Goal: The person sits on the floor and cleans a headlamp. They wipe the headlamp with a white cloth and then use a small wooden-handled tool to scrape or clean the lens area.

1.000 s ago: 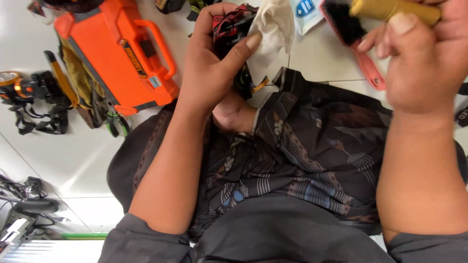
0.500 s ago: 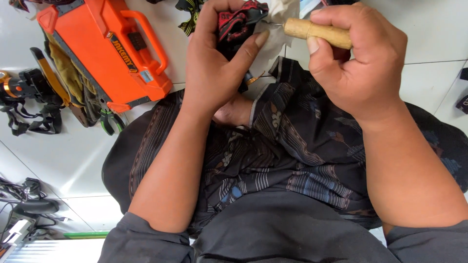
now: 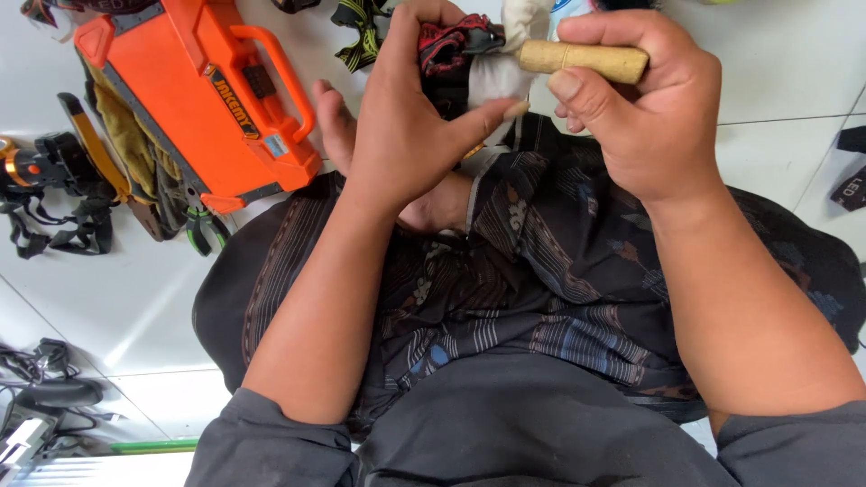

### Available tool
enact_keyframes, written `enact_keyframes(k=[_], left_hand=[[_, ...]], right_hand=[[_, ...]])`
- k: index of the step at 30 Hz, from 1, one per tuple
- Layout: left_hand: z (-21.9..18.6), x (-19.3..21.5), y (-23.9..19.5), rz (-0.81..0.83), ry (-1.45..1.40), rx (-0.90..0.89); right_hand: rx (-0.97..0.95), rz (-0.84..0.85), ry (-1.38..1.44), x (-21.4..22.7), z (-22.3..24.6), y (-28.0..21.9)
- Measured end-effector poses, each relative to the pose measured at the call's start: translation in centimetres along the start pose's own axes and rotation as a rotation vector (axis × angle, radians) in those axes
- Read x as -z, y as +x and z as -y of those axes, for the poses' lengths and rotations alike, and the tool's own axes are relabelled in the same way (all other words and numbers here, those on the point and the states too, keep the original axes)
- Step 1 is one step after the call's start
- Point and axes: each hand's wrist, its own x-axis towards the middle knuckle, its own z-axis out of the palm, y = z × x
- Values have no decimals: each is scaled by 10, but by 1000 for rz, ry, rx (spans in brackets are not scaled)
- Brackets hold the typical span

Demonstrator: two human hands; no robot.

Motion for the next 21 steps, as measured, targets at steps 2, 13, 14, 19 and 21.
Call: enact_keyframes(k=[2,13,14,19,21], left_hand=[[2,-1,1,4,15,-1],[13,-7,12,45,-27,56],[14,-7,12,52,-48,60],[17,-5,14,64,-29,51],[15,-4,15,71,-109,55]], right_hand=[[-10,-6,-32,1,-2,1],[81,31,-306,17,-6,6],[73,27,-313,18,-7,6],[86,20,-311,16,-8,8],[60,12,-159,13,-8,8]])
